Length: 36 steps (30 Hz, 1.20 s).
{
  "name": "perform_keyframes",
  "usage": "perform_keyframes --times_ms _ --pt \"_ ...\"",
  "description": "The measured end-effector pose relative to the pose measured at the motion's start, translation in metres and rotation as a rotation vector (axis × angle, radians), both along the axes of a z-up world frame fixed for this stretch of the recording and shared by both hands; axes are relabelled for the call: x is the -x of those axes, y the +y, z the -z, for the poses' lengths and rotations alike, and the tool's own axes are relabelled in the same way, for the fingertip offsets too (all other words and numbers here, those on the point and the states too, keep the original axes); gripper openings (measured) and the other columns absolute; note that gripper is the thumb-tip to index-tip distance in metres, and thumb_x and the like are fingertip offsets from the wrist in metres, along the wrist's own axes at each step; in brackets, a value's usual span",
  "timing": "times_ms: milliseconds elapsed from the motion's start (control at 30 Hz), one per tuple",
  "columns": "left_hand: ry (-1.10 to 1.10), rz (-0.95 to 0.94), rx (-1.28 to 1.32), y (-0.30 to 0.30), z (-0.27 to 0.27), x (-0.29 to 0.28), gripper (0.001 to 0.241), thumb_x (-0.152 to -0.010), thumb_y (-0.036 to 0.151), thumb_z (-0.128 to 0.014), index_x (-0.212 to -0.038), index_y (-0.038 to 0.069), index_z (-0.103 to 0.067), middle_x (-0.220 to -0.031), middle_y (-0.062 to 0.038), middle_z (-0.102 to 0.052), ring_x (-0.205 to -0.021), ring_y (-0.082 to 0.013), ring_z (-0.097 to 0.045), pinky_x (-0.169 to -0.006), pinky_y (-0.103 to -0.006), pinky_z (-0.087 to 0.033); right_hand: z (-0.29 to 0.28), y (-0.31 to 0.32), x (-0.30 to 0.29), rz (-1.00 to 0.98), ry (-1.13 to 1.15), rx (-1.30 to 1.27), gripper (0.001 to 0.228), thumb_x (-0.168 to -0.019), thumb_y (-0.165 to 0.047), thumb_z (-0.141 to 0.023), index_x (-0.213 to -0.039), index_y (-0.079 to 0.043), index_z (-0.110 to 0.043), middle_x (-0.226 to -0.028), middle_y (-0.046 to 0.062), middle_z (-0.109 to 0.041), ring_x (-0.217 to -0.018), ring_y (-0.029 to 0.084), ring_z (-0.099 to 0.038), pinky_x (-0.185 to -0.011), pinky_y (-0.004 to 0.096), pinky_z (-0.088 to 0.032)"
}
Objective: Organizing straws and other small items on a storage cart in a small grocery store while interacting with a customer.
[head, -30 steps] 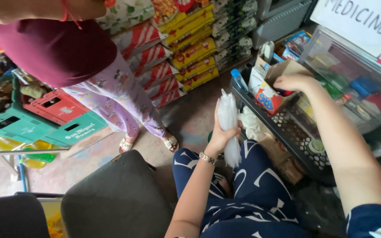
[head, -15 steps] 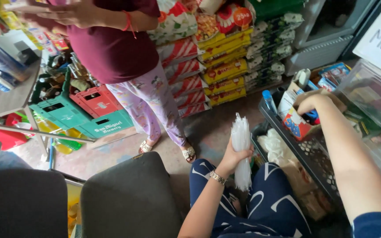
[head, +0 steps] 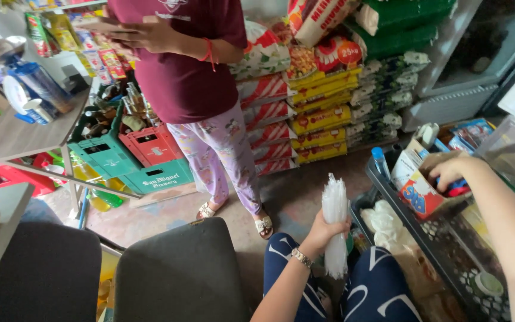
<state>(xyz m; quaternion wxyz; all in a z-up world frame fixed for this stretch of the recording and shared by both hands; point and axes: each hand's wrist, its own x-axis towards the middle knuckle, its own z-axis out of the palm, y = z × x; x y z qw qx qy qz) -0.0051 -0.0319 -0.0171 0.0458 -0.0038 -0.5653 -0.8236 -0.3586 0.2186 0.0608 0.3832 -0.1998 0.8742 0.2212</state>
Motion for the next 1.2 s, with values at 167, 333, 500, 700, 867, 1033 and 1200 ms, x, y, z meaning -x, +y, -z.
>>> perform_keyframes --times_ms 167,333,500,700,867,1033,1200 --pt "-0.02 -0.012 -0.031 0.004 0.006 0.003 0.032 -0.074 0.007 -0.072 -0.104 0.007 -0.06 -0.082 -0.004 -0.063 -0.064 -0.0129 -0.058 -0.061 -0.0288 -0.051 0.009 0.037 0.002 0.086 0.249 0.225 0.046 -0.086 0.0 -0.055 -0.099 -0.028 -0.089 -0.099 0.001 -0.082 -0.072 0.017 -0.073 -0.06 0.028 -0.055" --pt "0.029 0.001 -0.002 0.01 0.005 0.001 0.021 -0.079 0.013 -0.072 -0.096 0.006 -0.062 -0.079 -0.006 -0.063 -0.062 -0.0164 -0.06 -0.06 -0.0325 -0.054 -0.027 0.047 -0.077 -0.197 0.759 0.265 0.029 -0.107 -0.035 -0.05 -0.131 -0.022 -0.059 -0.102 0.009 -0.08 -0.085 0.032 -0.081 -0.068 0.044 -0.063" --pt "0.005 0.052 -0.004 0.019 -0.01 -0.001 0.019 -0.079 0.011 -0.071 -0.092 0.006 -0.059 -0.076 -0.006 -0.06 -0.062 -0.0163 -0.057 -0.062 -0.0335 -0.051 -0.003 0.067 -0.094 -0.389 1.011 0.3 0.028 -0.084 -0.016 -0.073 -0.11 -0.025 -0.075 -0.129 -0.001 -0.068 -0.114 0.023 -0.063 -0.071 0.035 -0.061" --pt "0.002 0.055 0.042 0.024 -0.016 -0.004 0.012 -0.076 0.013 -0.071 -0.081 0.009 -0.061 -0.071 -0.004 -0.06 -0.062 -0.0163 -0.058 -0.063 -0.0341 -0.051 -0.007 0.054 -0.115 -0.4 1.074 0.452 0.018 -0.091 -0.022 -0.067 -0.105 -0.02 -0.079 -0.132 0.002 -0.072 -0.122 0.024 -0.06 -0.105 0.038 -0.053" --pt "0.032 -0.022 -0.164 0.029 0.009 0.001 0.019 -0.075 -0.011 -0.075 -0.086 -0.004 -0.062 -0.063 -0.016 -0.058 -0.053 -0.0267 -0.063 -0.062 -0.041 -0.052 0.038 0.031 -0.074 -0.186 0.638 0.645 0.026 -0.095 -0.014 -0.061 -0.112 -0.019 -0.079 -0.11 0.008 -0.077 -0.106 0.035 -0.074 -0.083 0.045 -0.061" --pt "0.053 -0.005 -0.149 0.028 0.005 -0.005 0.019 -0.076 -0.009 -0.076 -0.088 -0.003 -0.063 -0.064 -0.016 -0.061 -0.056 -0.0266 -0.066 -0.063 -0.04 -0.052 -0.008 0.007 -0.054 0.069 0.048 0.498 0.051 -0.087 -0.011 -0.062 -0.136 -0.018 -0.073 -0.135 0.02 -0.072 -0.125 0.04 -0.066 -0.1 0.048 -0.054" --pt "0.045 -0.01 -0.12 0.018 -0.004 -0.013 0.02 -0.078 -0.006 -0.077 -0.093 0.0 -0.064 -0.068 -0.015 -0.065 -0.058 -0.0257 -0.066 -0.065 -0.0397 -0.052 0.022 0.014 -0.019 0.014 0.044 0.449 0.066 -0.089 -0.021 -0.068 -0.152 -0.008 -0.05 -0.148 0.032 -0.054 -0.136 0.049 -0.052 -0.11 0.057 -0.043"
